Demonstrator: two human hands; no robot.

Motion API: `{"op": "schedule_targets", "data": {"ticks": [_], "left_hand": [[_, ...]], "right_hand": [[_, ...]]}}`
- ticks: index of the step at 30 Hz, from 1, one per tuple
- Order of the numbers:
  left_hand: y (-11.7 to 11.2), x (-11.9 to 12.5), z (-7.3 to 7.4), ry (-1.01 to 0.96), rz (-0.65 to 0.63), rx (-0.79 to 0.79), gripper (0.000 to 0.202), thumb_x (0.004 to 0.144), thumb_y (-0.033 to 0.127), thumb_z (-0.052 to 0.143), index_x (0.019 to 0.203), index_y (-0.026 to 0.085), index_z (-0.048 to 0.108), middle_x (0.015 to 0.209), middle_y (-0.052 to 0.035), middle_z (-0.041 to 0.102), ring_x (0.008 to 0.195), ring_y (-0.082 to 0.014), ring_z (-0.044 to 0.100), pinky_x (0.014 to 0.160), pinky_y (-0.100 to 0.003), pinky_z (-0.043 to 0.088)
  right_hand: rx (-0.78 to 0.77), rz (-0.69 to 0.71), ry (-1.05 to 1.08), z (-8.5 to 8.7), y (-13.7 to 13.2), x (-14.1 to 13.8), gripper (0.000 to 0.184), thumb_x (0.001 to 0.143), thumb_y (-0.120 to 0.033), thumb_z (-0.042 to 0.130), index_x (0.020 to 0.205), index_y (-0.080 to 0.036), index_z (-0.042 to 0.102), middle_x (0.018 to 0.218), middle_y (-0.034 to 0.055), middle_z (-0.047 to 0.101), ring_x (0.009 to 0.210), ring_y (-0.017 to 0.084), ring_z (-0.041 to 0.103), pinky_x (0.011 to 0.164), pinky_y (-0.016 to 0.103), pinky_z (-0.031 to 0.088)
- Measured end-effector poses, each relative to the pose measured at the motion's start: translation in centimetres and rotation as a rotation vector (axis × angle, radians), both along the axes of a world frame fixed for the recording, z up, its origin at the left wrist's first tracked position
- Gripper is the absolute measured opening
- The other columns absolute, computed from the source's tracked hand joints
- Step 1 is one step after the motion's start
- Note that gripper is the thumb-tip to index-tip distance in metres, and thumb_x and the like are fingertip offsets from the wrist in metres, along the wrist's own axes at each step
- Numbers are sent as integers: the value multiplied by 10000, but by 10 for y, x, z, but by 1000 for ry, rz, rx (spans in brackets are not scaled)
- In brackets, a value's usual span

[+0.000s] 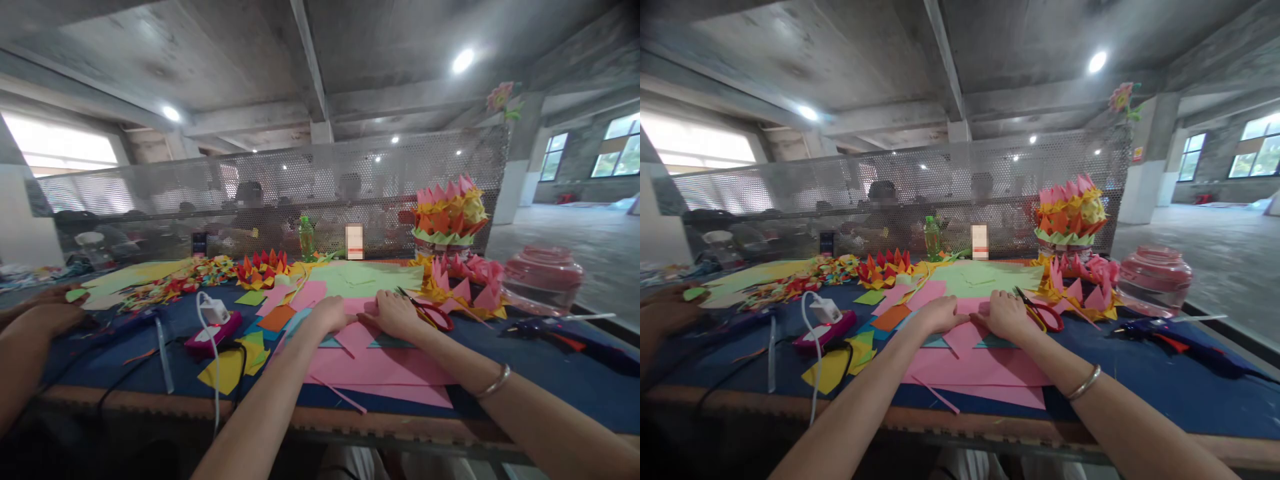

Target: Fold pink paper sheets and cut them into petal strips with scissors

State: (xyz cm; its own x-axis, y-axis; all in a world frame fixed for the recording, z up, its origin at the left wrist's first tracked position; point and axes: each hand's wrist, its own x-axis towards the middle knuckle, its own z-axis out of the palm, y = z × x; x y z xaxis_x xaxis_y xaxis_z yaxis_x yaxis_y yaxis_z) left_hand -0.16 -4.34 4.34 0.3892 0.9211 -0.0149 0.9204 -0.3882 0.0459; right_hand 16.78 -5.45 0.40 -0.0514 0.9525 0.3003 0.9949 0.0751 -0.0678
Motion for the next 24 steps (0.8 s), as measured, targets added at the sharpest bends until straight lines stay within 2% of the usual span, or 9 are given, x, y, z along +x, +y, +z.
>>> {"op": "schedule_targets", "data": {"ticks": [5, 7, 11, 15, 20, 24], "left_hand": [[10, -6, 3, -13, 63, -108, 438, 741, 575, 540, 775, 157, 671, 712, -112, 691, 722, -226, 638, 567, -257, 399], [16, -10, 4, -4, 85, -151, 404, 712, 544, 586, 760, 152, 673, 721, -100, 691, 688, -210, 626, 550, -253, 390], [23, -21, 6, 19, 111, -174, 368, 690, 505, 615, 761, 148, 664, 792, -89, 688, 682, -193, 613, 553, -249, 386], [24, -32, 9, 37, 133, -188, 377, 676, 523, 625, 721, 149, 636, 746, -86, 661, 682, -196, 599, 562, -255, 385], [31, -43, 12, 24, 193, -285, 329, 650, 476, 678, 649, 161, 583, 655, -48, 616, 612, -170, 561, 555, -256, 399], [38, -54, 11, -19, 234, -325, 321, 593, 439, 735, 597, 174, 553, 533, -10, 557, 528, -161, 535, 539, -262, 414]], "right_hand": [[48, -8, -7, -2, 2, 9, 675, 778, -717, 416, 1031, -105, 545, 1057, 222, 608, 1058, 356, 543, 912, 464, 326], [31, -17, 7, -1, 4, 15, 675, 755, -712, 456, 1043, -107, 538, 1067, 222, 604, 1063, 358, 537, 912, 471, 324], [-113, -59, 52, 8, 9, 30, 722, 659, -708, 571, 1084, -126, 524, 1139, 223, 572, 1079, 386, 521, 879, 515, 350], [-192, -17, 58, 16, 12, 46, 673, 650, -664, 609, 1077, -150, 535, 1182, 206, 559, 1095, 378, 514, 878, 532, 360], [-272, 40, 52, 19, 16, 60, 658, 638, -581, 664, 1107, -140, 530, 1185, 196, 560, 1090, 360, 523, 854, 477, 402], [-307, 101, 65, 17, 23, 69, 594, 623, -503, 707, 1073, -153, 539, 1100, 152, 606, 1025, 307, 570, 792, 359, 444]]}}
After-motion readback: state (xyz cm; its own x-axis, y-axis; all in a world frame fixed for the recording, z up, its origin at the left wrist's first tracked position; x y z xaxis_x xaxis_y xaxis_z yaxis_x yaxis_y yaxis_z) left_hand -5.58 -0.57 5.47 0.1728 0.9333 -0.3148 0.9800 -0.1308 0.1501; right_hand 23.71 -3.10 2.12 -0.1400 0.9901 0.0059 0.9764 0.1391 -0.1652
